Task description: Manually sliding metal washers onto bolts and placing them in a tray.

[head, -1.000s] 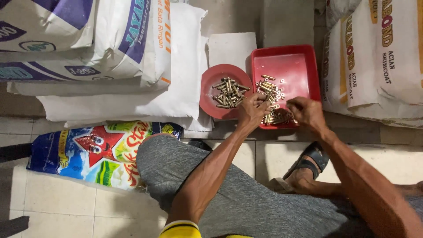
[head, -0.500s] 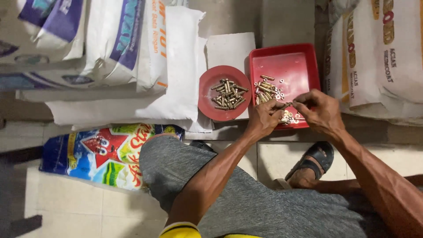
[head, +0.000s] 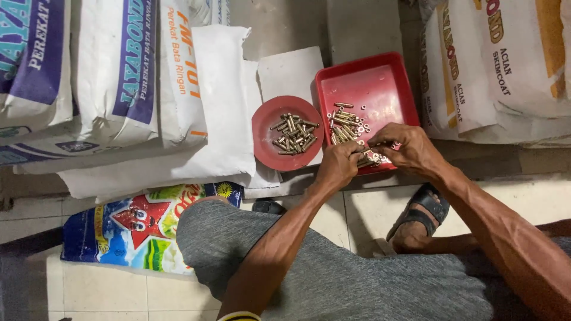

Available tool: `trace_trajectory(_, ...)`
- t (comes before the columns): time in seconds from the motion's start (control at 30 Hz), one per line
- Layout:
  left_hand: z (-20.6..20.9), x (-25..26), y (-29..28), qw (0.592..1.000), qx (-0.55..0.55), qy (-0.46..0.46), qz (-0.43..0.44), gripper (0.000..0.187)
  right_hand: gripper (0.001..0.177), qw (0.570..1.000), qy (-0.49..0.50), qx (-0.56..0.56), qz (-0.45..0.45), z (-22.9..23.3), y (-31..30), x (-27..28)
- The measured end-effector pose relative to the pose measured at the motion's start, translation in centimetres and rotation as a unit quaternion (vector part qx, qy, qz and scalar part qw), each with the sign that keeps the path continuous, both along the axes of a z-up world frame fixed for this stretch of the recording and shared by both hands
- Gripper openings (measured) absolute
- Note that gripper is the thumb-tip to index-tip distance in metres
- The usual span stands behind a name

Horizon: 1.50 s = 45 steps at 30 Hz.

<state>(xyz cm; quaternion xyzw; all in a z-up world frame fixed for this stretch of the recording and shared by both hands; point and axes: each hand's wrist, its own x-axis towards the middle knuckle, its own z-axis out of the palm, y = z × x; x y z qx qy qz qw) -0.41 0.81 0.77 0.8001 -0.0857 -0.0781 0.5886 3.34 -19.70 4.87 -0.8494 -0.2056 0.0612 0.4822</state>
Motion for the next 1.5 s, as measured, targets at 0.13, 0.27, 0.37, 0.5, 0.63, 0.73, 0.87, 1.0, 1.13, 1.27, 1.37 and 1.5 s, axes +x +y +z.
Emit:
trace_trajectory(0.13, -0.7, -0.1, 0.4, 0.999, -0.017, 0.028, 0.02, 0.016, 0.013, 1.0, -0.012, 0.022, 0.007, 0.1, 0.9, -0.6)
trace_trajectory(0.27, 0.2, -0.3, 1.0, 0.995, -0.079, 0.053, 0.037, 0.018, 0.016, 0.993, 0.097, 0.035, -0.055, 2.9, 2.1, -1.0)
trace_trajectory(0.37, 1.1, -0.3, 1.5, 0.997, -0.068, 0.031, 0.02, 0.02, 0.016, 0.984, 0.154, 0.052, -0.073, 3.1, 2.0, -1.1)
trace_trajectory(0.5, -0.6, 0.6, 2.0, 0.995, 0.053, -0.059, -0.058, 0.02, 0.015, 0.98, 0.173, 0.064, -0.079, 3.9, 2.6, -1.2)
trace_trajectory(0.63, 1.1, 0.4, 2.1, 0.993, 0.078, -0.07, -0.059, 0.02, 0.018, 0.983, 0.151, 0.089, -0.061, 3.2, 2.2, -0.8)
trace_trajectory(0.73, 1.1, 0.0, 2.1, 0.997, 0.029, -0.051, -0.053, 0.021, 0.017, 0.986, 0.142, 0.071, -0.055, 3.6, 2.3, -1.0)
trace_trajectory(0.87, -1.2, 0.4, 1.9, 0.988, 0.089, -0.108, -0.068, 0.02, 0.013, 0.979, 0.176, 0.071, -0.072, 3.8, 2.6, -1.5)
trace_trajectory(1.0, 3.2, -0.3, 2.7, 0.971, 0.158, -0.16, -0.086, 0.028, 0.01, 0.98, 0.17, 0.058, -0.081, 0.1, 1.1, -1.8)
trace_trajectory(1.13, -2.7, 0.0, 1.7, 0.977, 0.142, -0.146, -0.067, 0.029, 0.027, 0.981, 0.164, 0.015, -0.098, -1.5, 1.5, -2.3)
trace_trajectory(1.27, -4.9, 0.3, 1.3, 0.99, 0.072, -0.116, -0.035, 0.025, 0.023, 0.983, 0.138, -0.037, -0.116, 0.7, 2.7, -2.7)
trace_trajectory(1.37, -3.9, 0.3, 1.3, 0.995, 0.046, -0.091, -0.014, 0.023, 0.009, 0.981, 0.145, 0.001, -0.133, 2.9, 3.5, -2.3)
trace_trajectory(1.5, -0.2, 0.2, 0.9, 0.997, -0.012, -0.073, 0.02, 0.02, 0.012, 0.981, 0.148, 0.057, -0.114, 3.0, 3.1, -2.0)
